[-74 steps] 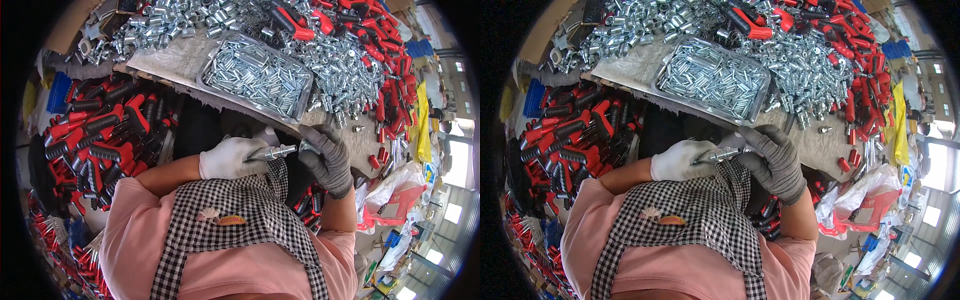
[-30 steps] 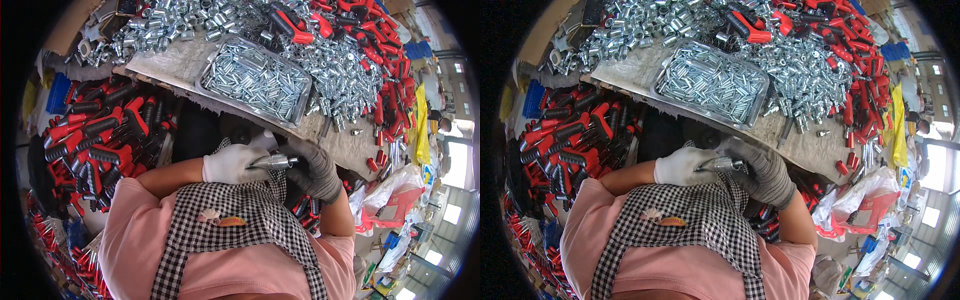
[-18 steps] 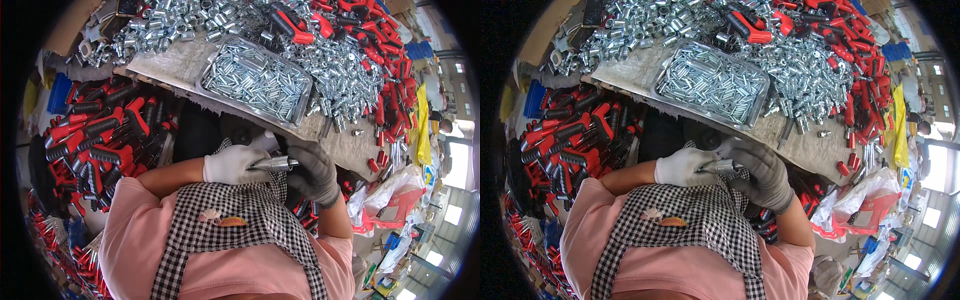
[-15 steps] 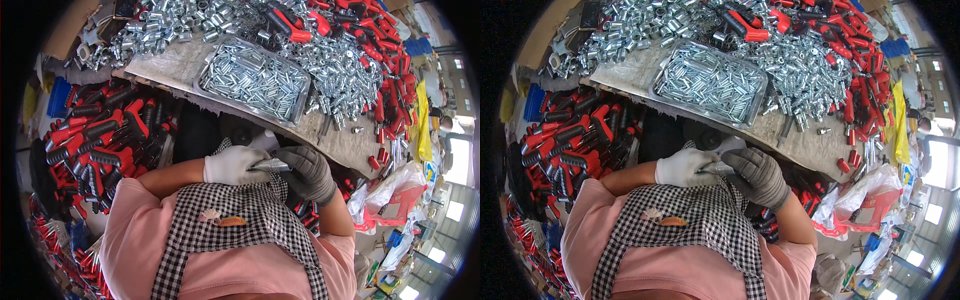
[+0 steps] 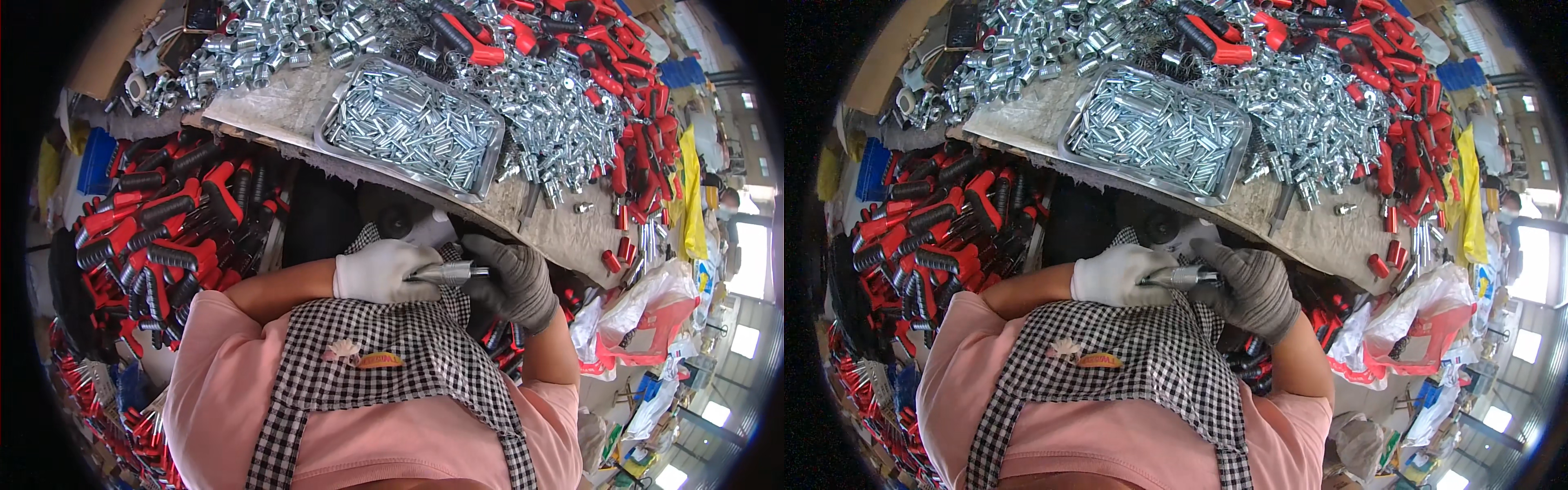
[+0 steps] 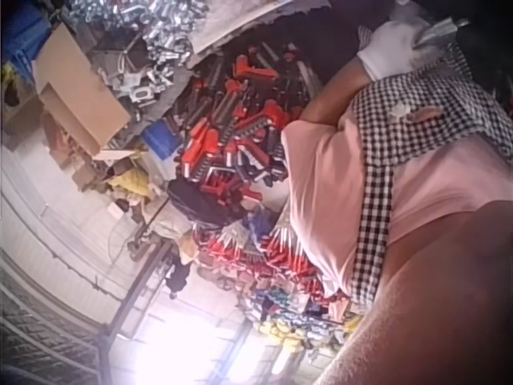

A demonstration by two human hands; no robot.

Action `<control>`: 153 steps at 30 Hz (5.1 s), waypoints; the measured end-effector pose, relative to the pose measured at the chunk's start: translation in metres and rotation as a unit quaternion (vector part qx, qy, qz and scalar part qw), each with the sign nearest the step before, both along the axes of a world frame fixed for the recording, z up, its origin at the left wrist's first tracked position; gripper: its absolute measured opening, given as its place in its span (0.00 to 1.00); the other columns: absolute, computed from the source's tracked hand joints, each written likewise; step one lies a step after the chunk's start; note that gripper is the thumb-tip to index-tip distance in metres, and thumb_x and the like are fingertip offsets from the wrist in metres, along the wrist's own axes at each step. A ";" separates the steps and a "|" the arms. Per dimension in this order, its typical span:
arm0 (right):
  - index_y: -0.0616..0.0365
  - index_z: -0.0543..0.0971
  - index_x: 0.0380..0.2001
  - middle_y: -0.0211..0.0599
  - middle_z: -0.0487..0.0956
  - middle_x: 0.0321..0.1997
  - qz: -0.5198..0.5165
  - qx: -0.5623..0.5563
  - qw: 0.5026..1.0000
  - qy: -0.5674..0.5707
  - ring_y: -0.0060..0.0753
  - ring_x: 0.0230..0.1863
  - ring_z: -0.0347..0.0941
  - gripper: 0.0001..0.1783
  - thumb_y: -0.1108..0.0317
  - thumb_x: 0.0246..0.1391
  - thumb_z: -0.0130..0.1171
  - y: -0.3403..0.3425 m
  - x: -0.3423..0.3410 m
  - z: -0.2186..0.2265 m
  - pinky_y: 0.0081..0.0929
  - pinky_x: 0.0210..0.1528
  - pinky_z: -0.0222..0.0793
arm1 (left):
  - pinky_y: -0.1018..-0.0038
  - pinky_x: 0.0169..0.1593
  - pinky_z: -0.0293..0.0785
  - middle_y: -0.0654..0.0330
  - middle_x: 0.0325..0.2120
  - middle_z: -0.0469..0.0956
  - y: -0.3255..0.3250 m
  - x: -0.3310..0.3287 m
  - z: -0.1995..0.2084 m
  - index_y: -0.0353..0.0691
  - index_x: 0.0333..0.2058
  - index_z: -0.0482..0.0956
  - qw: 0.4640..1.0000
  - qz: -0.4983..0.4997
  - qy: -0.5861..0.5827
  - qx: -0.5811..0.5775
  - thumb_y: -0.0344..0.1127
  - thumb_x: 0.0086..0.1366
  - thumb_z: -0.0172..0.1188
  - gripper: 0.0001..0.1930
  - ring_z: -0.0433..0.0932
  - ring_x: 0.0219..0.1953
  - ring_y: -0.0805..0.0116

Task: Assembling metal hardware components with red plastic handles at a factory workstation.

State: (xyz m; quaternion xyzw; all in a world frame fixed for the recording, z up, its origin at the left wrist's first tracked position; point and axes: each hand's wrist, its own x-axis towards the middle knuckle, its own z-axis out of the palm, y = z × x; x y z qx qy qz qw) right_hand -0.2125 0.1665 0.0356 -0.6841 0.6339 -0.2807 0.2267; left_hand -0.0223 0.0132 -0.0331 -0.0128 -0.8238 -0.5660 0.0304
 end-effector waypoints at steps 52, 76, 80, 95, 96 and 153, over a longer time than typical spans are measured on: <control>0.56 0.79 0.39 0.42 0.80 0.34 -0.004 -0.045 0.998 -0.040 0.46 0.32 0.78 0.23 0.61 0.38 0.74 -0.001 0.017 -0.014 0.35 0.35 0.72 | 0.59 0.36 0.74 0.47 0.27 0.78 0.002 0.001 -0.005 0.37 0.33 0.75 0.999 -0.030 -0.026 -0.024 0.52 0.59 0.62 0.21 0.79 0.32 0.47; 0.61 0.74 0.35 0.25 0.59 0.12 -0.164 -0.180 0.702 -0.669 0.24 0.15 0.58 0.22 0.50 0.67 0.46 -0.039 0.070 -0.055 0.34 0.33 0.70 | 0.58 0.40 0.76 0.45 0.30 0.79 0.012 0.002 -0.003 0.36 0.44 0.73 0.992 0.042 -0.046 -0.107 0.52 0.61 0.59 0.24 0.79 0.35 0.45; 0.60 0.74 0.37 0.26 0.59 0.12 -0.190 -0.183 0.694 -0.670 0.24 0.16 0.57 0.21 0.51 0.66 0.47 -0.044 0.071 -0.057 0.31 0.32 0.68 | 0.58 0.39 0.76 0.44 0.31 0.79 0.016 0.003 -0.012 0.32 0.41 0.73 0.983 0.093 -0.054 -0.148 0.52 0.60 0.60 0.25 0.79 0.34 0.45; 0.66 0.76 0.40 0.33 0.74 0.21 0.044 -0.077 0.827 -0.555 0.24 0.25 0.72 0.27 0.49 0.53 0.65 -0.035 0.064 -0.049 0.28 0.32 0.71 | 0.76 0.34 0.73 0.59 0.24 0.78 -0.013 0.005 -0.008 0.32 0.34 0.77 0.961 -0.164 -0.094 0.201 0.35 0.56 0.69 0.13 0.77 0.28 0.74; 0.65 0.78 0.33 0.34 0.77 0.23 -0.004 -0.048 0.836 -0.547 0.23 0.23 0.73 0.28 0.46 0.48 0.69 -0.037 0.076 -0.029 0.24 0.26 0.70 | 0.77 0.34 0.73 0.62 0.25 0.79 -0.017 0.003 0.004 0.33 0.34 0.78 0.929 -0.196 -0.140 0.282 0.32 0.56 0.70 0.12 0.76 0.29 0.78; 0.57 0.71 0.55 0.45 0.80 0.41 -0.498 0.216 0.473 -0.695 0.44 0.36 0.79 0.25 0.77 0.51 0.56 0.017 0.021 -0.281 0.38 0.35 0.77 | 0.76 0.18 0.54 0.62 0.24 0.75 0.030 -0.089 -0.218 0.43 0.48 0.79 0.751 0.163 -0.398 0.501 0.40 0.67 0.56 0.14 0.63 0.15 0.75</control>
